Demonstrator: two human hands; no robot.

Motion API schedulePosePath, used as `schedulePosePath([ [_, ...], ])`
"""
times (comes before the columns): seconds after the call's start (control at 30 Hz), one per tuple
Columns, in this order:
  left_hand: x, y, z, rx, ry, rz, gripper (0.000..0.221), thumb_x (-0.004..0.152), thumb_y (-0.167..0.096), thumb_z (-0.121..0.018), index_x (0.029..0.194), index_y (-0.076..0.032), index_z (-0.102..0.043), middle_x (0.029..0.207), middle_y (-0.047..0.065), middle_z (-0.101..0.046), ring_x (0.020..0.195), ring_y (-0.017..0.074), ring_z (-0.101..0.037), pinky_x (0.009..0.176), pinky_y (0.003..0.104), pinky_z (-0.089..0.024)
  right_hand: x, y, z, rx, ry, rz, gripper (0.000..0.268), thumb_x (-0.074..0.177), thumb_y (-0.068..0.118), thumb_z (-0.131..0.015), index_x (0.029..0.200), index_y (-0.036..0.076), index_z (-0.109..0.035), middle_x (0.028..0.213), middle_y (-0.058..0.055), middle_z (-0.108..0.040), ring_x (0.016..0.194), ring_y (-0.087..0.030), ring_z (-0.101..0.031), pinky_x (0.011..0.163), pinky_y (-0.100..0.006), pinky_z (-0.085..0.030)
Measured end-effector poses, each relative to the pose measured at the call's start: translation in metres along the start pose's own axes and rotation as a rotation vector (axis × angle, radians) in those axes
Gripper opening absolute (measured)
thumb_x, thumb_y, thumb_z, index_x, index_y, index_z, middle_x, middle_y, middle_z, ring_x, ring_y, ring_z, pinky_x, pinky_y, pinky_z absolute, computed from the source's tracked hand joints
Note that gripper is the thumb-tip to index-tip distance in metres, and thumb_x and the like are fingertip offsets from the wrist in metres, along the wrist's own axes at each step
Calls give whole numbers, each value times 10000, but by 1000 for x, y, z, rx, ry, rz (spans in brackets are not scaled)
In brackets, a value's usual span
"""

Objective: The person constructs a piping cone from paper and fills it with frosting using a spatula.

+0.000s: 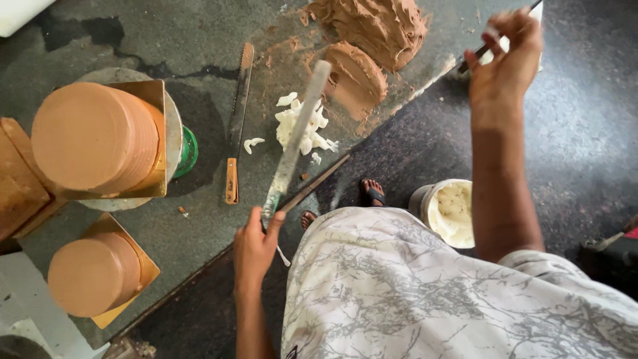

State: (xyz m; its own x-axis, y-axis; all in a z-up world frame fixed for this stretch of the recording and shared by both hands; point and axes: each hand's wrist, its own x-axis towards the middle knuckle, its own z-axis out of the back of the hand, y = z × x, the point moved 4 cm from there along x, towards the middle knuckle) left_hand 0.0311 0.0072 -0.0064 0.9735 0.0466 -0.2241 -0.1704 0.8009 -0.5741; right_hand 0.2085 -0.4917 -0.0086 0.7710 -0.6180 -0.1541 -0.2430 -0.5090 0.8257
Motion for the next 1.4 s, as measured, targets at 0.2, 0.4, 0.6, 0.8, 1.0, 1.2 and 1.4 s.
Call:
schedulePosePath([
  [0.2,-1,-21,12,-120,-146,31,491,954,-486,-645,1002,-1,-585,501,176,-483,412,332,-478,462,474,-347,21,-53,23,39,8,-83,326,786,149,-732,1085,120,-605,1086,-63,-501,1014,-229,-512,815,-459,-377],
  [0.4,-3,-38,20,-142,-215,5,473,959,-454,-675,1019,10,-603,525,153,-449,451,206,-405,454,413,-339,46,-113,42,-431,-67,8,956,766,335,-869,1481,181,-253,1476,-126,-252,1318,-347,-344,1001,-551,-301],
  [0.6,-13,-52,8,-208,-252,-18,437,972,-439,-680,977,-8,-614,557,100,-440,525,102,-387,448,373,-321,32,-187,114,-1059,-130,-123,1332,796,438,-990,1636,153,4,1667,-236,-56,1505,-505,-121,1191,-647,-167],
  [0.8,-5,-93,-25,-526,-194,-296,401,1078,-410,-609,1184,-28,-669,879,-40,-643,736,50,-493,590,275,-416,-7,-168,100,-880,208,-160,926,921,269,-851,1626,131,-266,1569,-224,-433,1419,-387,-500,1114,-510,-479],
  [1.0,36,-112,-114,-782,375,-152,566,1024,-551,-592,1247,-33,-643,969,26,-659,898,161,-698,793,345,-573,-142,-51,-65,-79,884,-550,685,999,145,-465,1607,147,-149,1386,-212,-569,1137,-267,-659,895,-384,-625],
  [1.2,53,-83,-142,249,171,-468,837,956,-708,-416,1553,-122,-434,1635,231,-316,1510,376,-275,1190,562,-234,-143,-20,-88,-159,856,-362,705,909,-65,-423,1590,51,-279,1282,-111,-597,794,-140,-636,480,-282,-509],
  [1.4,4,25,-97,555,-75,0,820,982,-668,-384,1579,-107,-339,1683,197,-188,1539,402,-181,1176,681,-143,-123,-58,-23,-353,759,-439,568,969,-24,-469,1535,-12,-423,946,-122,-703,549,-119,-561,451,-257,-433],
])
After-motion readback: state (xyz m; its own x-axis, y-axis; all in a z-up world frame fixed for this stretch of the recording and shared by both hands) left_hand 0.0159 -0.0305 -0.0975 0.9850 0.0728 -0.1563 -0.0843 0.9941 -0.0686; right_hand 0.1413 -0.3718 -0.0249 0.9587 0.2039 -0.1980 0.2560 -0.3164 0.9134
